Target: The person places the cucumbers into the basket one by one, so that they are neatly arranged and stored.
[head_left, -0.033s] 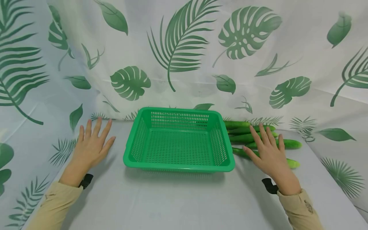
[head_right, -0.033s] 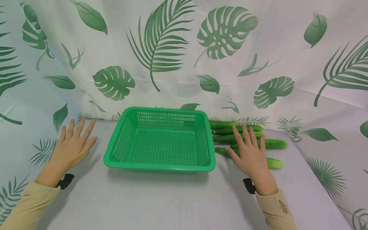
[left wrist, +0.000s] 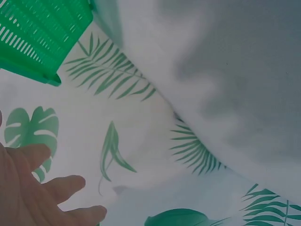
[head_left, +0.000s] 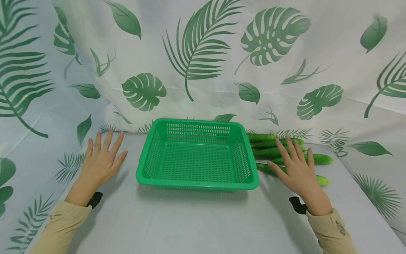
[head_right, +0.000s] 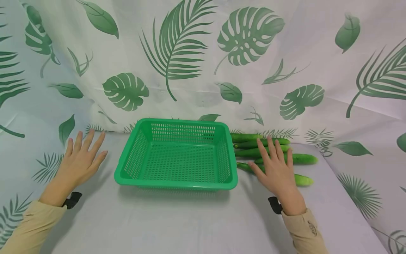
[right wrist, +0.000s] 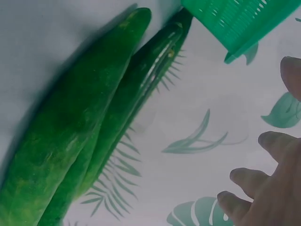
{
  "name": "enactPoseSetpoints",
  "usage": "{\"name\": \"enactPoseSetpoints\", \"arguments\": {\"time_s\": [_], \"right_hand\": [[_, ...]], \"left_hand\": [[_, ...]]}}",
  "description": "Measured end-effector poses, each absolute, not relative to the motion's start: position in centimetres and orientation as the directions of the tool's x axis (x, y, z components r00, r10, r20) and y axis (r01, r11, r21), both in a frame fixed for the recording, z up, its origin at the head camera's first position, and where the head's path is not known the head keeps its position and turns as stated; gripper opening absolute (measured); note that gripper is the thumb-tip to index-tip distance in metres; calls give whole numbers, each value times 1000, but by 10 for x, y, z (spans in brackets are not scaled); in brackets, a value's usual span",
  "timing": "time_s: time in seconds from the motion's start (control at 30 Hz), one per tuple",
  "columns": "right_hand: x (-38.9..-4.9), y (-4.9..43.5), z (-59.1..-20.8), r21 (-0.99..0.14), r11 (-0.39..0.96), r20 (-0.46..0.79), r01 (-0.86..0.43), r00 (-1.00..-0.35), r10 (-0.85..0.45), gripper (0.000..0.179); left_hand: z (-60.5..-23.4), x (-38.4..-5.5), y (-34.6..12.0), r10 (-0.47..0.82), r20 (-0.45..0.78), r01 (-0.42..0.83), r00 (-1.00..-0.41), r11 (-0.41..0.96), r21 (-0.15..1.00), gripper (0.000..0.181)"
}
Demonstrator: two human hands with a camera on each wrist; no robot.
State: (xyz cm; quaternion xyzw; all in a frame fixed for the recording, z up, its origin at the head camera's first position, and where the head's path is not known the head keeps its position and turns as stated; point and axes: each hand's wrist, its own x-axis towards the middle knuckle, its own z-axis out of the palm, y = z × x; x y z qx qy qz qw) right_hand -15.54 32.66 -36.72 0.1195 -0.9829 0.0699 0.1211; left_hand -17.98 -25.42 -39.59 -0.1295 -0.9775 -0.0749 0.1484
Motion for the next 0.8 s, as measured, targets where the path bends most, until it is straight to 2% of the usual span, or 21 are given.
{"name": "enactPoseSetpoints", "arguments": {"time_s": [0.17,0.33,0.57,0.7,0.8], "right_hand": [[-156,330,-361,-185,946,299,-267,-932,-204,79],[-158,349,-350,-390,864,385,-317,-909,-160,75],[-151,404,-359,-702,694,333,-160,-935,121,63],[-144,440,-377,-885,448,250,-129,-942,222,51],[-137,462,-389,-969,220,162,-109,-957,239,39]], "left_hand": [[-393,-180,-251,227,310,274,-923,955,116,64],[-389,-180,-243,230,283,284,-931,944,168,65],[-389,-176,-217,259,269,337,-928,890,306,67],[-388,-171,-199,290,286,384,-913,847,369,69],[-388,-170,-188,316,302,420,-899,819,392,72]]}}
